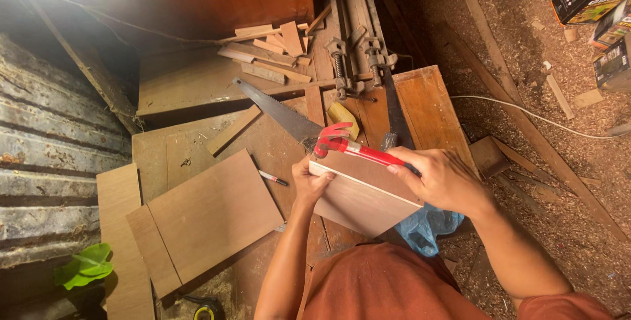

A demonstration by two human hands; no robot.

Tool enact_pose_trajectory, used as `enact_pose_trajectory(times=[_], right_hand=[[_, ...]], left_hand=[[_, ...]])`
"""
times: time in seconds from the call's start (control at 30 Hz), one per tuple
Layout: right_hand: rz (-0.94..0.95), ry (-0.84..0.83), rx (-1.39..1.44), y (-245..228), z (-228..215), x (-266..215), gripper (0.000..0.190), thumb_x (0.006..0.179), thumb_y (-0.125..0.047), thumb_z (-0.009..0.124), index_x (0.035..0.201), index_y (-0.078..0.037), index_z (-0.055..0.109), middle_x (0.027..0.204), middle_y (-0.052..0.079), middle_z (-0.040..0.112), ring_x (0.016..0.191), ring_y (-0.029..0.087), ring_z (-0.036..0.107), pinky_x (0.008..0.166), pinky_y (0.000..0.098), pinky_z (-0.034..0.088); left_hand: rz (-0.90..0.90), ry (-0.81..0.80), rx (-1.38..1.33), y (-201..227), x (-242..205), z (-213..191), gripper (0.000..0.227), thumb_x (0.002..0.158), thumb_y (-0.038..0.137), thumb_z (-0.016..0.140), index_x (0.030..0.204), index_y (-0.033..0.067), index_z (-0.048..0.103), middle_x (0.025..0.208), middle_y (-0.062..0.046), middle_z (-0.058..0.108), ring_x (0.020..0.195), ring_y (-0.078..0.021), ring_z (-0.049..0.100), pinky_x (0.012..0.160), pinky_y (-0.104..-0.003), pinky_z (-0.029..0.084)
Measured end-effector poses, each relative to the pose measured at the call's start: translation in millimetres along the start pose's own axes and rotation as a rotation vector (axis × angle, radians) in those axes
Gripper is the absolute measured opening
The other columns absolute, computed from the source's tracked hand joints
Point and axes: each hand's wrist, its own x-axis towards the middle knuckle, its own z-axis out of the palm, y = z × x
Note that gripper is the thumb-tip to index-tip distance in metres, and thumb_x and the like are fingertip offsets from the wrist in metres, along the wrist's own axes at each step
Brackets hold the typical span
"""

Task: The person hammers nails into a small wooden box using a hammer, then flips the box and continues hammering. They place the box down, pick up a larger wooden panel, and use a clamp to secure it on the workbench.

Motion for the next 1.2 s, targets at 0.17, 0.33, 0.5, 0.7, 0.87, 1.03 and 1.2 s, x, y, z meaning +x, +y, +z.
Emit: enact_pose_trajectory(times=[0.17, 0.33, 0.5, 0.7, 0.87, 1.03, 1.2], right_hand=[[-0.126, 0.139, 0.049, 0, -5, -6, 0.027, 0.096, -0.020, 0.065, 0.117, -0.003, 0.068, 0.086, 0.016, 0.076, 0.070, 0.026, 0.075, 0.061, 0.0385, 0.059], [0.131, 0.063, 0.132, 11, 18, -6, 0.033, 0.098, -0.020, 0.062, 0.128, -0.010, 0.069, 0.073, 0.015, 0.074, 0.053, 0.022, 0.066, 0.050, 0.0371, 0.052], [-0.063, 0.001, -0.122, 21, 37, -7, 0.032, 0.094, -0.019, 0.068, 0.123, -0.004, 0.069, 0.076, 0.013, 0.076, 0.045, 0.016, 0.064, 0.043, 0.0310, 0.054], [-0.165, 0.238, 0.017, 19, 32, -14, 0.028, 0.102, -0.022, 0.064, 0.126, -0.009, 0.068, 0.081, 0.012, 0.074, 0.061, 0.016, 0.066, 0.052, 0.0301, 0.053], [-0.049, -0.100, -0.194, 16, 44, -6, 0.036, 0.099, -0.022, 0.064, 0.133, -0.010, 0.070, 0.068, 0.012, 0.073, 0.038, 0.015, 0.055, 0.035, 0.0272, 0.042], [0.030, 0.079, -0.058, 20, 8, -24, 0.033, 0.094, -0.024, 0.067, 0.122, -0.009, 0.073, 0.076, 0.011, 0.077, 0.040, 0.015, 0.061, 0.037, 0.0286, 0.047], [-0.056, 0.261, -0.042, 22, -32, -64, 0.031, 0.089, -0.021, 0.071, 0.115, -0.004, 0.073, 0.092, 0.016, 0.078, 0.073, 0.026, 0.077, 0.062, 0.0354, 0.060]], left_hand=[[0.045, 0.014, 0.039, 1, -2, 2, 0.049, 0.078, 0.043, 0.091, 0.093, 0.0004, 0.073, 0.074, 0.002, 0.072, 0.068, -0.0037, 0.065, 0.063, -0.023, 0.052], [0.045, 0.016, 0.072, 9, -2, 3, 0.051, 0.076, 0.045, 0.091, 0.094, 0.0002, 0.073, 0.075, 0.002, 0.072, 0.069, -0.0038, 0.065, 0.063, -0.023, 0.052], [0.148, -0.045, -0.041, 33, 5, 8, 0.067, 0.083, 0.054, 0.086, 0.115, -0.0032, 0.071, 0.100, -0.001, 0.076, 0.091, -0.0070, 0.070, 0.082, -0.025, 0.055], [0.051, 0.036, 0.094, 16, -4, 5, 0.064, 0.075, 0.054, 0.089, 0.102, -0.0022, 0.074, 0.076, 0.003, 0.073, 0.071, -0.0039, 0.066, 0.065, -0.024, 0.054], [0.071, 0.019, 0.077, 15, 0, 5, 0.062, 0.077, 0.051, 0.089, 0.103, -0.0024, 0.074, 0.076, 0.003, 0.069, 0.069, -0.0029, 0.059, 0.063, -0.023, 0.049], [0.061, 0.037, 0.031, 7, -7, 2, 0.051, 0.077, 0.045, 0.090, 0.091, -0.0003, 0.073, 0.074, 0.002, 0.071, 0.068, -0.0036, 0.064, 0.063, -0.022, 0.052], [0.017, 0.087, 0.040, -3, -15, -8, 0.038, 0.078, 0.031, 0.091, 0.084, -0.0002, 0.071, 0.074, 0.000, 0.070, 0.067, -0.0056, 0.062, 0.063, -0.023, 0.049]])
